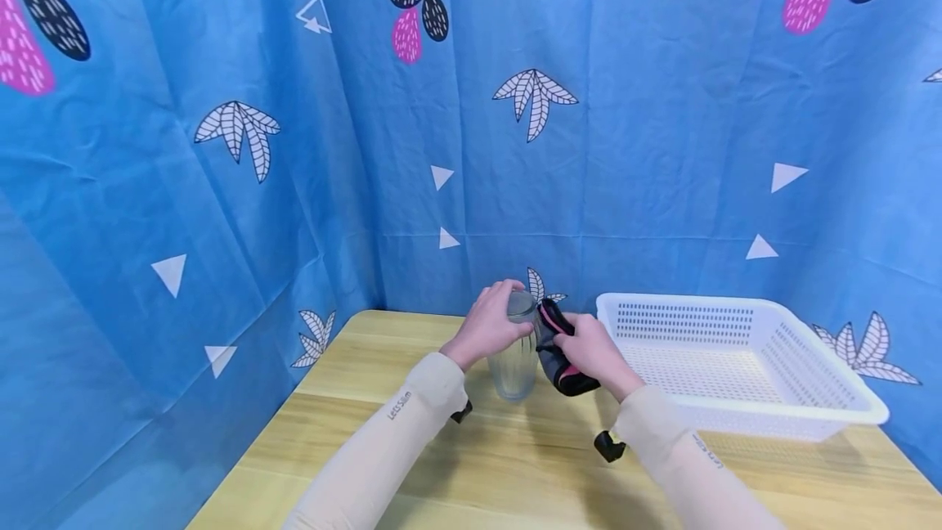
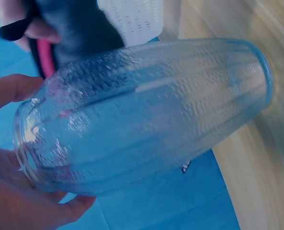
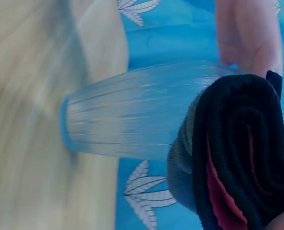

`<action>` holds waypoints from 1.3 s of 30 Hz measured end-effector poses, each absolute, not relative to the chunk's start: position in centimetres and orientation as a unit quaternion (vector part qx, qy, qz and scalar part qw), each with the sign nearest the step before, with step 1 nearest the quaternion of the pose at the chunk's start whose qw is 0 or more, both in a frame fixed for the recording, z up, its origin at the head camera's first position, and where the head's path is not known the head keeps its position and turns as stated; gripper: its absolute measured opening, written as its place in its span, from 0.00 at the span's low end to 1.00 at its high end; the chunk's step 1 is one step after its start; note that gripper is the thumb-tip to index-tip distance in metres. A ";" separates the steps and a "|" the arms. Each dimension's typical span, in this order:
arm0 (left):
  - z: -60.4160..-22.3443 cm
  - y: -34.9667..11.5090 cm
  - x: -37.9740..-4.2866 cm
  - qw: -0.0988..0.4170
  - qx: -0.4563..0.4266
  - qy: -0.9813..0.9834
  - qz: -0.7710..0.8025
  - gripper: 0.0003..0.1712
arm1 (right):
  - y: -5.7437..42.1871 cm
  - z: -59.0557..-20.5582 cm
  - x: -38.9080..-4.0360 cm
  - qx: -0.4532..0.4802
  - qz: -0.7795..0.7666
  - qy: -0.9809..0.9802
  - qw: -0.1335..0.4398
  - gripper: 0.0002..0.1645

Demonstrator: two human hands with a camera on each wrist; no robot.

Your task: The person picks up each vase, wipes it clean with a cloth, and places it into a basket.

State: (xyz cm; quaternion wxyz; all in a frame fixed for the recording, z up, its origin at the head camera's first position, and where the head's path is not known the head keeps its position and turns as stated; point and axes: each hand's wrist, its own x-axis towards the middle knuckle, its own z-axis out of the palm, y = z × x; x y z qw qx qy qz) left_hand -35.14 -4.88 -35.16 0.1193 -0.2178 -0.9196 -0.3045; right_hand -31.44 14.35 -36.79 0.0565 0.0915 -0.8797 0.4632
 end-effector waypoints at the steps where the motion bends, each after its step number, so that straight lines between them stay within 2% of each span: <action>1: -35.1 -4.9 -35.2 0.117 -0.218 -0.919 -0.306 0.38 | 14.3 -36.3 -31.4 0.097 0.457 -0.882 0.069 0.17; 8: -35.0 -4.9 -35.3 0.104 -0.222 -0.913 -0.326 0.39 | 13.8 -34.4 -31.2 0.129 0.456 -0.869 0.140 0.20; 11: -35.1 -5.0 -35.4 0.106 -0.227 -0.909 -0.334 0.39 | 13.6 -34.5 -31.3 0.126 0.455 -0.868 0.150 0.22; 16: -35.0 -4.9 -35.4 0.112 -0.234 -0.902 -0.344 0.39 | 13.7 -36.0 -31.7 0.089 0.447 -0.883 0.107 0.25; 23: -35.0 -5.1 -35.5 0.121 -0.233 -0.902 -0.344 0.40 | 13.3 -39.5 -32.8 0.063 0.370 -0.923 0.085 0.25; 27: -35.2 -5.4 -35.2 0.117 -0.227 -0.904 -0.343 0.41 | 12.7 -41.9 -33.0 0.067 0.329 -0.940 0.052 0.19; 30: -35.5 -5.6 -34.8 0.114 -0.222 -0.909 -0.335 0.43 | 12.2 -43.4 -33.0 0.080 0.298 -0.950 0.037 0.10; 39: -36.0 -5.0 -35.1 0.127 -0.224 -0.918 -0.302 0.42 | 12.7 -45.1 -32.6 0.086 0.282 -0.956 0.002 0.05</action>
